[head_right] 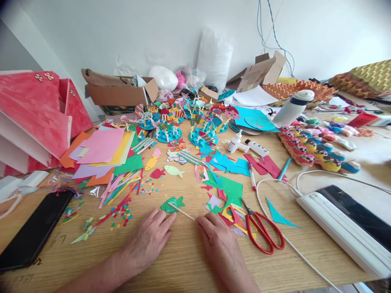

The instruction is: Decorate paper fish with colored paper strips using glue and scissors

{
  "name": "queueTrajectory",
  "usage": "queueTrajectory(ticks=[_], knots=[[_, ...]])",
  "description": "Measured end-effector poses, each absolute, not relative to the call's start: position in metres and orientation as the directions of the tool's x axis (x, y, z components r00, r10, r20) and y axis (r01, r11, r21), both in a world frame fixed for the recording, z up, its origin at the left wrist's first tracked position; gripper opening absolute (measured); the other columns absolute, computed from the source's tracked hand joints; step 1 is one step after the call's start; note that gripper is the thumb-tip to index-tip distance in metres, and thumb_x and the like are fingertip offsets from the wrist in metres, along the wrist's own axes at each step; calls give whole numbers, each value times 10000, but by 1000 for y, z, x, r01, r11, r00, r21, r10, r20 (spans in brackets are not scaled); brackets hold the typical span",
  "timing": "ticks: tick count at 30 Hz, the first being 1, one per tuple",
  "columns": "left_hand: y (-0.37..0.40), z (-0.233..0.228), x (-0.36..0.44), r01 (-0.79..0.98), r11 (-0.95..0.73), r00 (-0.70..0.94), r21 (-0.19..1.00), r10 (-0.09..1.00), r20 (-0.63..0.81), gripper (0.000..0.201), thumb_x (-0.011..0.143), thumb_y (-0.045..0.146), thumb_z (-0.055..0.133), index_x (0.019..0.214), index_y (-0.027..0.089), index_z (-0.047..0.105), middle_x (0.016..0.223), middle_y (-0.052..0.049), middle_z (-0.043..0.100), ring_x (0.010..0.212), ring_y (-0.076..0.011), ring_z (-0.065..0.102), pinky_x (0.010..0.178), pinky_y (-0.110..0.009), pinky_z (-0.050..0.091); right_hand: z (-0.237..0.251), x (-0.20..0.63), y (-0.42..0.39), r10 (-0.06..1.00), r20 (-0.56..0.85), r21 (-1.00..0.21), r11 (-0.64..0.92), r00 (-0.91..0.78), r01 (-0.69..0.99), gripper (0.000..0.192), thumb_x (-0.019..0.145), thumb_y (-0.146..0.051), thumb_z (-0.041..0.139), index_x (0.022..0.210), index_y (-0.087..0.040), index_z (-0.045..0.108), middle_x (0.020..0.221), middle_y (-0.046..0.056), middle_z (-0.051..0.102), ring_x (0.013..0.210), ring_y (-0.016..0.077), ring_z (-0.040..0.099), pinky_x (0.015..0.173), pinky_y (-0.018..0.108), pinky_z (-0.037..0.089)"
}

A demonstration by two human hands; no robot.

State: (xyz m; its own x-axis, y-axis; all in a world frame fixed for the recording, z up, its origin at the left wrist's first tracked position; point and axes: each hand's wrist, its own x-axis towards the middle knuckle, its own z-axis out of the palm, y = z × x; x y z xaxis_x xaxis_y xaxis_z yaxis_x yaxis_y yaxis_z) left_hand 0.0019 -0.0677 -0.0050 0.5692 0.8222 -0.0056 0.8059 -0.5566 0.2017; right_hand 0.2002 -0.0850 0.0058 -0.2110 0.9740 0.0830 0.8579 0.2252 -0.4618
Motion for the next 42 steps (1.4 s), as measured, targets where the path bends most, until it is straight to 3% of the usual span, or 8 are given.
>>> queueTrajectory(ticks=[31,36,42], knots=[[-68,-8,1,810,-551,563,201,827,-3,344,816,191,433,1159,207,449,909,-34,539,852,-189,469,776,-355,437,0,200,-83,981,96,-439,195,-169,877,282,851,-231,329,871,-207,610,823,46,614,723,144,596,617,236,465],[-69,-6,2,810,-550,563,204,826,-9,359,801,182,457,1158,213,447,896,-29,536,853,-185,470,775,-354,437,0,199,-84,989,92,-416,143,-115,898,291,852,-253,328,824,-213,615,817,47,619,709,151,598,595,243,462],[-69,-3,1,807,-558,570,194,821,-10,338,804,173,451,1141,196,463,889,-31,541,833,-184,472,768,-347,438,3,193,-84,982,89,-446,190,-167,875,284,846,-227,334,796,-211,614,778,45,612,692,143,585,608,241,460]])
